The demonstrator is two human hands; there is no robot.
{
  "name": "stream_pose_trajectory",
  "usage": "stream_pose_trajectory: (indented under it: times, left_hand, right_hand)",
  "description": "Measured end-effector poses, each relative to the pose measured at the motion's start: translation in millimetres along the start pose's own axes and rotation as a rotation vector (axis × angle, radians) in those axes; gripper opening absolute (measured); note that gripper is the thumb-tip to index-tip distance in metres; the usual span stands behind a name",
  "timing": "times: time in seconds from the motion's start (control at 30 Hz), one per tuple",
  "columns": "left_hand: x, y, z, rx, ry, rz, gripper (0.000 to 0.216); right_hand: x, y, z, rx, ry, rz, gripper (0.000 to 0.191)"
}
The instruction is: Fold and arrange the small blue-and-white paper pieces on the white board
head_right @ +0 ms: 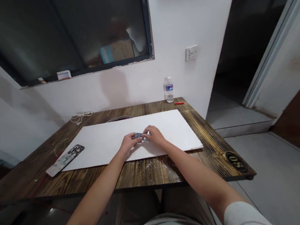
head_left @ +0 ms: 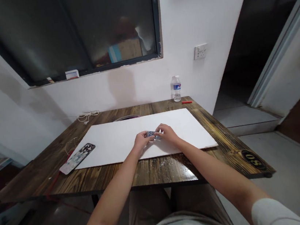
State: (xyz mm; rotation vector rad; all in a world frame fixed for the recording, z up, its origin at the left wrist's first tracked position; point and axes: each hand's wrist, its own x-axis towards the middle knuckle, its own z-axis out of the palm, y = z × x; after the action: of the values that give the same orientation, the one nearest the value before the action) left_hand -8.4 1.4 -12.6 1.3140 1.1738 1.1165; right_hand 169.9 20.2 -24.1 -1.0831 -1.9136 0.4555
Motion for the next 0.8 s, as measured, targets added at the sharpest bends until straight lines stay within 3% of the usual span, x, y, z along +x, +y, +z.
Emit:
stream_pose_trajectory:
  times: [0.13,0.27,0.4,0.5,0.6,0.8]
  left_hand:
    - [0,1,1,-0.087,-0.022,-0.022,0.039]
    - [3,0,-1,-0.142,0.060,-0.045,0.041]
    - [5,-1,-3,-0.118,0.157,-0.013,0.041]
    - [4,0,-2,-0.078,0.157,0.008,0.037]
    - [2,1,-1,-0.035,0.136,0.016,0.033]
    - [0,1,0,0.070,0.106,0.031,0.026]
  right_hand:
    - [0,3,-3,-0.017,0.021,0.115,0.008]
    - [0,4,-11,-0.153,-0.026,0.223,0.009]
    - [-6,2,-16,-0.359,-0.097,0.244,0.012]
    - [-10,0,-16,-0.440,-0.082,0.260,0.011]
    - [-9,0,-15,-0.399,-0.021,0.240,0.017]
    - [-1,-3,-7,-0.064,-0.006,0.013,0.014]
